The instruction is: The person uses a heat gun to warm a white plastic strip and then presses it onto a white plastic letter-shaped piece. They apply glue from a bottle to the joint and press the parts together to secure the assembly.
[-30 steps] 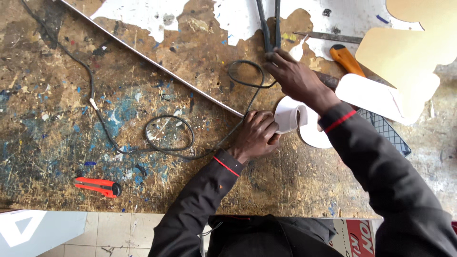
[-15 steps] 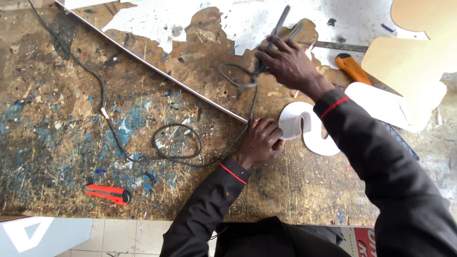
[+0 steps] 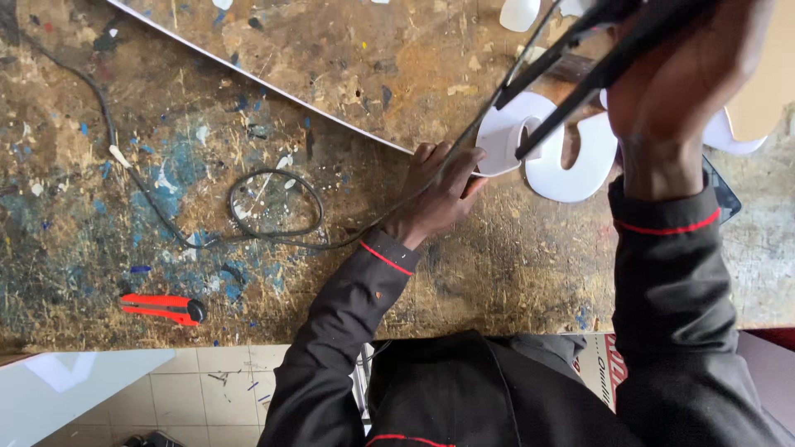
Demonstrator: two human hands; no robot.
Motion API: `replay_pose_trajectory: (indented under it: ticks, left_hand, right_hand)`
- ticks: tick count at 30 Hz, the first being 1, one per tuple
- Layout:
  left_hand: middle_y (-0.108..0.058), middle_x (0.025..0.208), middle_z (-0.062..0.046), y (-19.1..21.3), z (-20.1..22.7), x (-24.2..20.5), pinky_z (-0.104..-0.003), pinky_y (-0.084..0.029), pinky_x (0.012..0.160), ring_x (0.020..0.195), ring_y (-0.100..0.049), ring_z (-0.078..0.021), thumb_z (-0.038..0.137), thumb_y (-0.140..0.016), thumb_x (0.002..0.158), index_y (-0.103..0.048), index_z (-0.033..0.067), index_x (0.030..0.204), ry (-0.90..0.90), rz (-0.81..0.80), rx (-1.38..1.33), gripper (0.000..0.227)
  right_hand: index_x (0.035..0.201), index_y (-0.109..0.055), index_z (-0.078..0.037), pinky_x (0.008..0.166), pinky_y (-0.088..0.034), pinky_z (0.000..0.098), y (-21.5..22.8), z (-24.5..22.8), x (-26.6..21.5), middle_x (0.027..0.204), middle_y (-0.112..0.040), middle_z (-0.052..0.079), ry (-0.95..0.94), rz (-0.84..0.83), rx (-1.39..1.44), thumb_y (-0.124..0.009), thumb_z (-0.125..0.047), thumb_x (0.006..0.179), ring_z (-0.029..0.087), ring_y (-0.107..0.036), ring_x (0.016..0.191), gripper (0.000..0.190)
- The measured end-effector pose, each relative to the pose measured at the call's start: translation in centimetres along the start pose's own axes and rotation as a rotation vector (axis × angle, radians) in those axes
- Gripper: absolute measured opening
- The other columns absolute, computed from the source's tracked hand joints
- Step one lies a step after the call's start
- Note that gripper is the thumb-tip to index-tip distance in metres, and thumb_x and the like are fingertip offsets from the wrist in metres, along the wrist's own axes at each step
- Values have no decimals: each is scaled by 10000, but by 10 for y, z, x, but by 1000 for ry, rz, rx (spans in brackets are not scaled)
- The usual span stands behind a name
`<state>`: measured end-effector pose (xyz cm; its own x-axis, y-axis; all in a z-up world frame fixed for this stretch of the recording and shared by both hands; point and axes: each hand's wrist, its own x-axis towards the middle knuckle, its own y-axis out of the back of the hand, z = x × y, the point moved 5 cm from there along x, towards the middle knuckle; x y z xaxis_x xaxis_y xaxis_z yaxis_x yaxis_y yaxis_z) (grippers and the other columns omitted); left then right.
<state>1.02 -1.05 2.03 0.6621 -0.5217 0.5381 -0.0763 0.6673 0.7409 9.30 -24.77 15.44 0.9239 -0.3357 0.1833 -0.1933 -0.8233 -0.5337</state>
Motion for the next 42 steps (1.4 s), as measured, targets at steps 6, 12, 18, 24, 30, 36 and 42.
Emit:
replay_pose_trajectory:
  ticks: [6, 12, 18, 24, 30, 36, 42]
  left_hand:
    - [-695, 969, -70, -6, -7, 35, -439, -434, 826, 878, -638, -305, 126, -909, 1025, -623, 77, 1340, 45, 32, 90, 429]
    - [-794, 1407, -143, -23, -23, 29, -472, -454, 945, 1131, -753, -344, 15, -903, 1057, -412, 97, 1701, 118, -43, -22, 814]
    - [-819, 1458, -178, -3, -24, 51, -451, -502, 879, 1071, -808, -308, 45, -740, 1173, -507, 1, 1615, 56, -63, -30, 502]
    - [-834, 1373, -195, 0, -28, 58, -417, -491, 906, 1031, -799, -304, 108, -564, 1232, -583, 44, 1507, 50, -85, -56, 283]
    - [-877, 1382, -127, -4, -28, 57, -377, -468, 852, 867, -646, -203, 94, -651, 1243, -536, 55, 1586, 25, -131, 28, 364]
    - [-890, 1406, -53, -11, -27, 53, -347, -436, 853, 859, -636, -153, 89, -615, 1240, -557, 64, 1586, 31, -160, 88, 351]
    - [-842, 1481, -90, -7, -28, 54, -354, -455, 853, 908, -679, -165, 90, -612, 1250, -569, 34, 1609, 39, -182, 5, 365]
  right_hand:
    - [1199, -590, -100, 990, -589, 376, 3, -3, -29, 1215, -602, 11, -73, -42, -58, -708, -794, 903, 167, -624, 993, 763]
    - [1389, -559, -160, 801, -582, 465, -12, 4, -55, 1054, -553, 146, 214, 22, -214, -569, -885, 1043, 316, -568, 817, 804]
    - [1348, -593, -187, 762, -678, 509, -21, 24, -65, 958, -567, 94, 159, -69, -275, -575, -823, 1173, 313, -677, 732, 659]
    - [1238, -638, -270, 737, -640, 482, -16, 20, -68, 908, -617, 110, -16, -7, -325, -529, -261, 1115, 303, -698, 738, 164]
    - [1432, -580, -277, 944, -828, 491, 21, 10, -74, 1128, -684, 79, -148, -290, -434, -469, -327, 1246, 269, -815, 919, 223]
    - [1006, -625, -144, 790, -673, 479, 40, 36, -96, 974, -627, 10, -61, -143, -293, -488, -350, 1226, 233, -714, 775, 331]
    - [939, -604, -164, 759, -696, 322, 50, 34, -94, 910, -634, -37, 56, -176, -333, -686, -153, 1054, 116, -754, 750, 142]
